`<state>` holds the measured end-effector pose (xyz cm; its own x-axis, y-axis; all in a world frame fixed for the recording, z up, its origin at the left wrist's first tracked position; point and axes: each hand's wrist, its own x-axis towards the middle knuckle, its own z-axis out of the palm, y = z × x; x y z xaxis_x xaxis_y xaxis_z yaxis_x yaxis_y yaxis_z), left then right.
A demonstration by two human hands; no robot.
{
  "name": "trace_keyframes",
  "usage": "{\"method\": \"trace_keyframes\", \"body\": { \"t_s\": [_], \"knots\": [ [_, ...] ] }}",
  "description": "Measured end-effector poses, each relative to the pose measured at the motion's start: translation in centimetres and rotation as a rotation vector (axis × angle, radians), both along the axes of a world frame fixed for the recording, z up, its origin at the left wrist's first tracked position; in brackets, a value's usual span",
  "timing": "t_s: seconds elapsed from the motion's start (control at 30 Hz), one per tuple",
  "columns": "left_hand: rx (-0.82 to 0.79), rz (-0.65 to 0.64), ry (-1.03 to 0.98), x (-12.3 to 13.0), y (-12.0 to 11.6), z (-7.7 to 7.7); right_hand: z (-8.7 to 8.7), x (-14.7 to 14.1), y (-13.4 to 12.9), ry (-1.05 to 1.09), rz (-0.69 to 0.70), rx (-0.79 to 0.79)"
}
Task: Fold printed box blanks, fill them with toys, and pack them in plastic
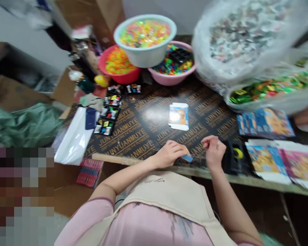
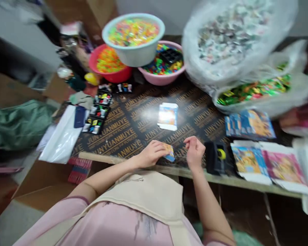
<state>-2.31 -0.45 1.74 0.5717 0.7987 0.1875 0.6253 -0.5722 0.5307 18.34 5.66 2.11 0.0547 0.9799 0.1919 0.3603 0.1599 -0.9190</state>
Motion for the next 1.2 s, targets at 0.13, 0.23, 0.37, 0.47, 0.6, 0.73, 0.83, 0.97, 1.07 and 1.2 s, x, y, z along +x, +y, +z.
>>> {"method": "trace_keyframes", "body": {
  "t_s": [0.13, 0.23, 0.37, 0.47, 0.6, 0.73, 0.83, 0.97, 1.07, 1.2],
  "knots": [
    [-0.178, 0.035, 0.101, -7.3, -2.3, 2.0, -2.2, -7.6, 8.5, -0.163, 0.36, 0.224],
    [-0.318, 0.189, 0.131, -9.8, -2.7, 1.5, -4.9, -16.2, 14.7, -0.285, 0.638, 0.262],
    [-0.332, 0.471, 0.166, -7.4, -0.1, -1.5, -7.3, -26.8, 21.8, -0.463, 0.795, 0.161],
    [-0.339, 0.566, 0.24, -4.7, 2.1, -3.4, -7.8, -32.3, 25.5, -0.57, 0.843, 0.082],
    [-0.366, 0.478, 0.326, -4.2, 2.9, -4.0, -8.2, -36.0, 28.2, -0.651, 0.911, 0.046],
    [-0.398, 0.39, 0.416, -6.6, 1.9, -3.0, -8.8, -36.5, 29.0, -0.66, 0.956, 0.084],
    [-0.388, 0.432, 0.427, -8.8, 0.8, -2.2, -8.8, -35.0, 28.3, -0.627, 0.974, 0.12],
    [-0.35, 0.563, 0.323, -11.3, -0.6, -1.7, -8.0, -30.5, 25.7, -0.56, 1.008, 0.19],
    [-0.289, 0.654, 0.187, -12.7, -1.7, -1.6, -6.8, -25.6, 22.5, -0.561, 1.028, 0.193],
    [-0.206, 0.729, 0.007, -13.9, -2.5, -1.6, -4.6, -18.2, 17.0, -0.549, 1.052, 0.194]
  ]
}}
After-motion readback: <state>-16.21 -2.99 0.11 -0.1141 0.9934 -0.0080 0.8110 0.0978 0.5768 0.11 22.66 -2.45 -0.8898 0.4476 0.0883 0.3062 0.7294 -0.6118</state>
